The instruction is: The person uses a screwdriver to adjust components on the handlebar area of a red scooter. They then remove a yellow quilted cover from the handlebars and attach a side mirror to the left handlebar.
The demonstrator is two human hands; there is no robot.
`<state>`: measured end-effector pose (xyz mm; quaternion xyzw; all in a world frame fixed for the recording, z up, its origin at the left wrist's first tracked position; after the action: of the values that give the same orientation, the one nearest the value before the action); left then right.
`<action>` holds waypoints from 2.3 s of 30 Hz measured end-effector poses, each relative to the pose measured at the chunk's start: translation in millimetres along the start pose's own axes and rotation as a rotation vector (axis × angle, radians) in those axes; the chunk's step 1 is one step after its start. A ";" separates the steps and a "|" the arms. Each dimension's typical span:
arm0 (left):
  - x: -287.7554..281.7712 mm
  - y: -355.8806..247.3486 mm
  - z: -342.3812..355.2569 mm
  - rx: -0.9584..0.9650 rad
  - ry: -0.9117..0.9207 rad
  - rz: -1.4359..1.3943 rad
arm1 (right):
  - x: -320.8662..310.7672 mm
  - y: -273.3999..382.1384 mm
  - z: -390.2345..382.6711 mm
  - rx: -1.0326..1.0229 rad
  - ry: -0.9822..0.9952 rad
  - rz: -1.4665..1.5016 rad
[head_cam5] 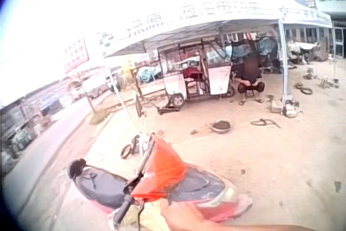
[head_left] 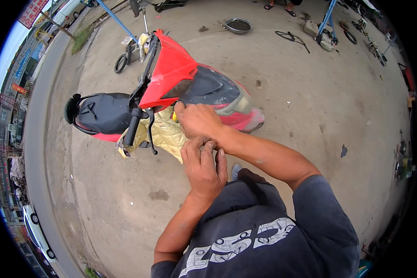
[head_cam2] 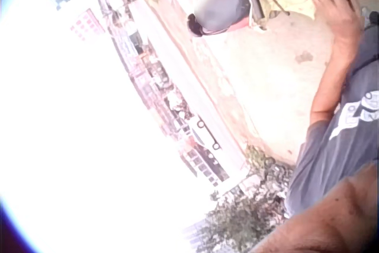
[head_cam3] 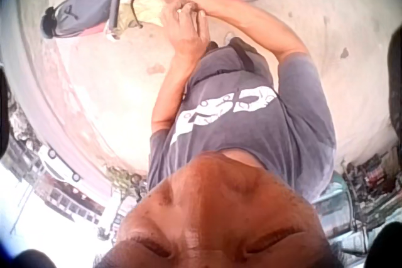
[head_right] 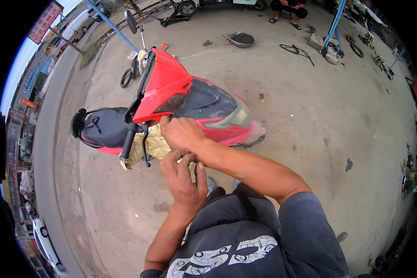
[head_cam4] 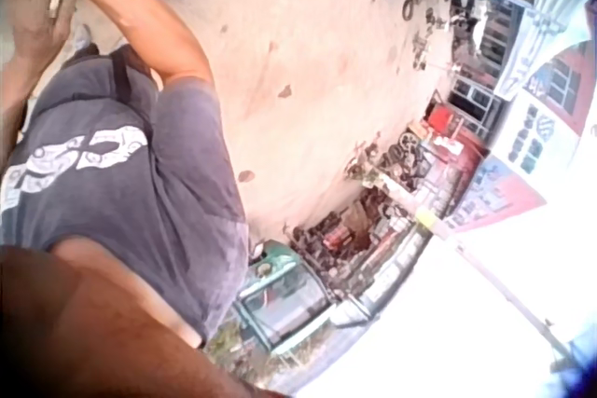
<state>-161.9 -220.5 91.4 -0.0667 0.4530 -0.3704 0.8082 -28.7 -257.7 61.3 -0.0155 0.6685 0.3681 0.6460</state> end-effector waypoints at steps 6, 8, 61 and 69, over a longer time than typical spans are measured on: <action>9.3 -22.7 -16.3 0.066 0.065 0.025 | 7.2 11.4 7.1 -0.036 -0.066 0.036; 10.5 -31.6 -17.0 0.103 0.108 0.011 | 10.4 15.7 11.3 -0.041 -0.065 0.042; -17.0 11.7 -10.9 -0.019 0.079 0.068 | 24.3 41.9 35.5 -0.076 -0.004 0.030; 5.9 -26.8 -16.8 0.207 0.295 -0.074 | 35.6 45.4 30.5 -0.052 0.024 0.068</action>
<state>-187.7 -239.7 89.5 0.0552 0.5234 -0.4501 0.7214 -31.2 -192.9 54.8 -0.0141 0.6666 0.4068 0.6245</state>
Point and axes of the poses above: each hand's wrist, its own z-axis towards the middle knuckle, its own x-axis out of the palm, y = z × x, the point moved 5 cm from there along z, towards the middle knuckle, and after that the axes turned 5 degrees about y, right-handed, at the moved point
